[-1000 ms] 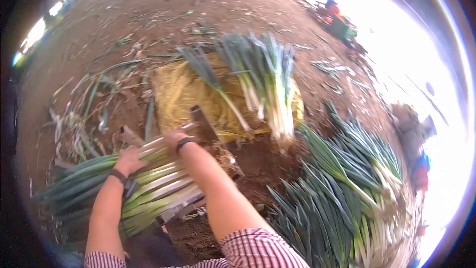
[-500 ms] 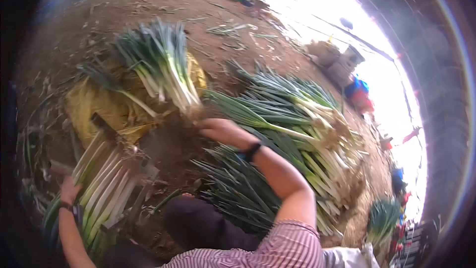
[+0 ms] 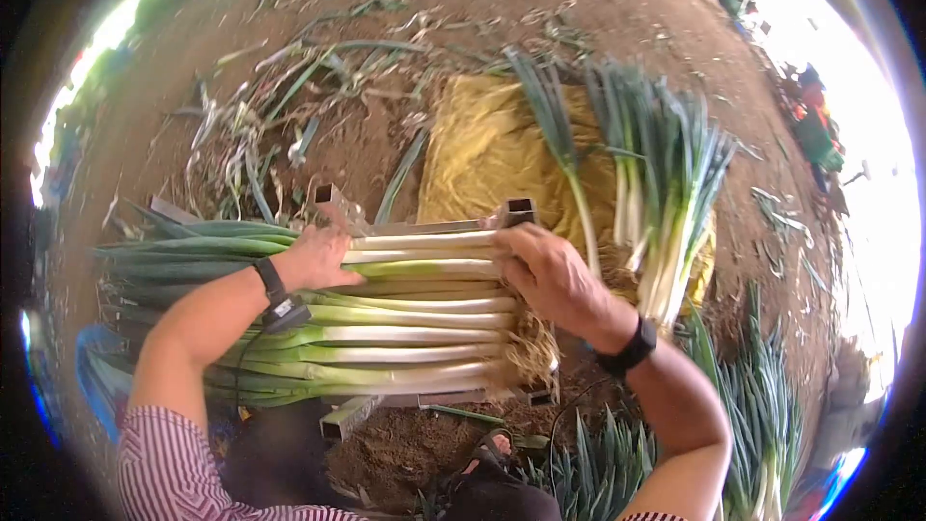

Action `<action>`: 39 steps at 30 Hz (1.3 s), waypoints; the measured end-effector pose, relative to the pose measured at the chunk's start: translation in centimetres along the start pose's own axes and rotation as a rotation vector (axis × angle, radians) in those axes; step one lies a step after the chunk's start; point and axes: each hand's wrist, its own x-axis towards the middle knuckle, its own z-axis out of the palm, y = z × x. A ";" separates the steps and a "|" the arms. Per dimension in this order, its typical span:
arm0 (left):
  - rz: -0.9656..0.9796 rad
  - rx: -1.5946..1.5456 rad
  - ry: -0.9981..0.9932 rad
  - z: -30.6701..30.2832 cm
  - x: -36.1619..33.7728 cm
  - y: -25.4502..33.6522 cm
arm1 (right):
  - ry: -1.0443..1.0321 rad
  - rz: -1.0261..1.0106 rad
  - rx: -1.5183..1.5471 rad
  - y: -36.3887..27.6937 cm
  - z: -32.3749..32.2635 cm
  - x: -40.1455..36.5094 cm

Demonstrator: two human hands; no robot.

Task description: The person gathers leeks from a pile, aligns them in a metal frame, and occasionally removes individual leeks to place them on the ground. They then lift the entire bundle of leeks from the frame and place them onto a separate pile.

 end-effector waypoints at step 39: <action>0.029 -0.022 0.018 1.0 1.0 -1.7 | 0.203 0.946 -0.081 5.4 7.3 1.7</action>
